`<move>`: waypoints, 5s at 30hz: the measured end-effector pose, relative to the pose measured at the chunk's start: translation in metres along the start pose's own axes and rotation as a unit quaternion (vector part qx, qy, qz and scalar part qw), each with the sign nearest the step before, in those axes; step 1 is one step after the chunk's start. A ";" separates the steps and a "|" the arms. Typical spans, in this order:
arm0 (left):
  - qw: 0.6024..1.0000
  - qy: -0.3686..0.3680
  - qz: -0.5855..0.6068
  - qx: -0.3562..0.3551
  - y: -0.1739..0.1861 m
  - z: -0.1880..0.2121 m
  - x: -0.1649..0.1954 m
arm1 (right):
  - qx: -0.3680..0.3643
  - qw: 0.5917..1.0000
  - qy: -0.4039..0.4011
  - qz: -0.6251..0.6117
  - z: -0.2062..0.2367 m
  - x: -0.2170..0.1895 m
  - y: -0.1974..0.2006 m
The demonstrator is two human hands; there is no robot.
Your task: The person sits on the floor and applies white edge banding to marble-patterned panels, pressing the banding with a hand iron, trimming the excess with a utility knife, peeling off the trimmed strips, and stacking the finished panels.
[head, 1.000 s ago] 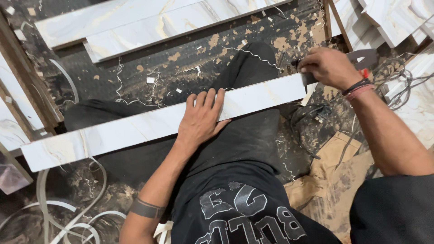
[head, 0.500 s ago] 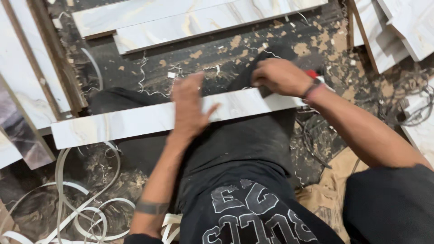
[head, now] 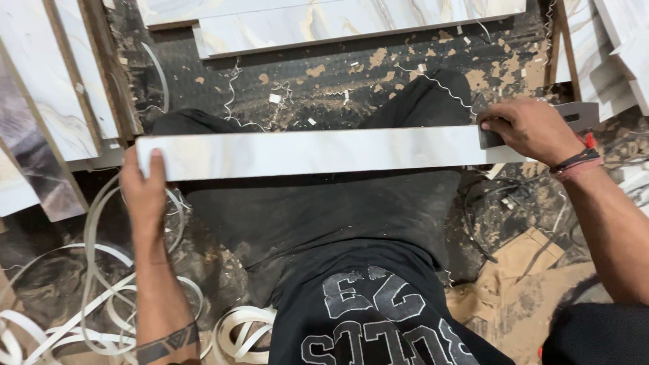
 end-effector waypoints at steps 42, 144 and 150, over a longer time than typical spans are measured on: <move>0.977 -0.156 0.142 -0.042 -0.057 0.039 0.121 | 0.054 0.957 0.282 -0.044 -0.119 -0.295 0.038; 0.842 -0.199 -0.488 -0.117 -0.267 -0.208 0.039 | 0.018 0.982 0.108 -0.154 -0.030 -0.191 -0.032; 0.756 -0.204 -0.609 -0.129 -0.282 -0.219 0.055 | 0.047 0.982 0.098 -0.157 -0.016 -0.186 -0.032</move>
Point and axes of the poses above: each hand's wrist, its own z-axis away from the middle knuckle, its own y-axis out of the back of the hand, x = y × z, the point moved 8 cm from there along -z, towards the middle knuckle, and after that the axes turned 8 degrees about -x, right-handed, at the moved point
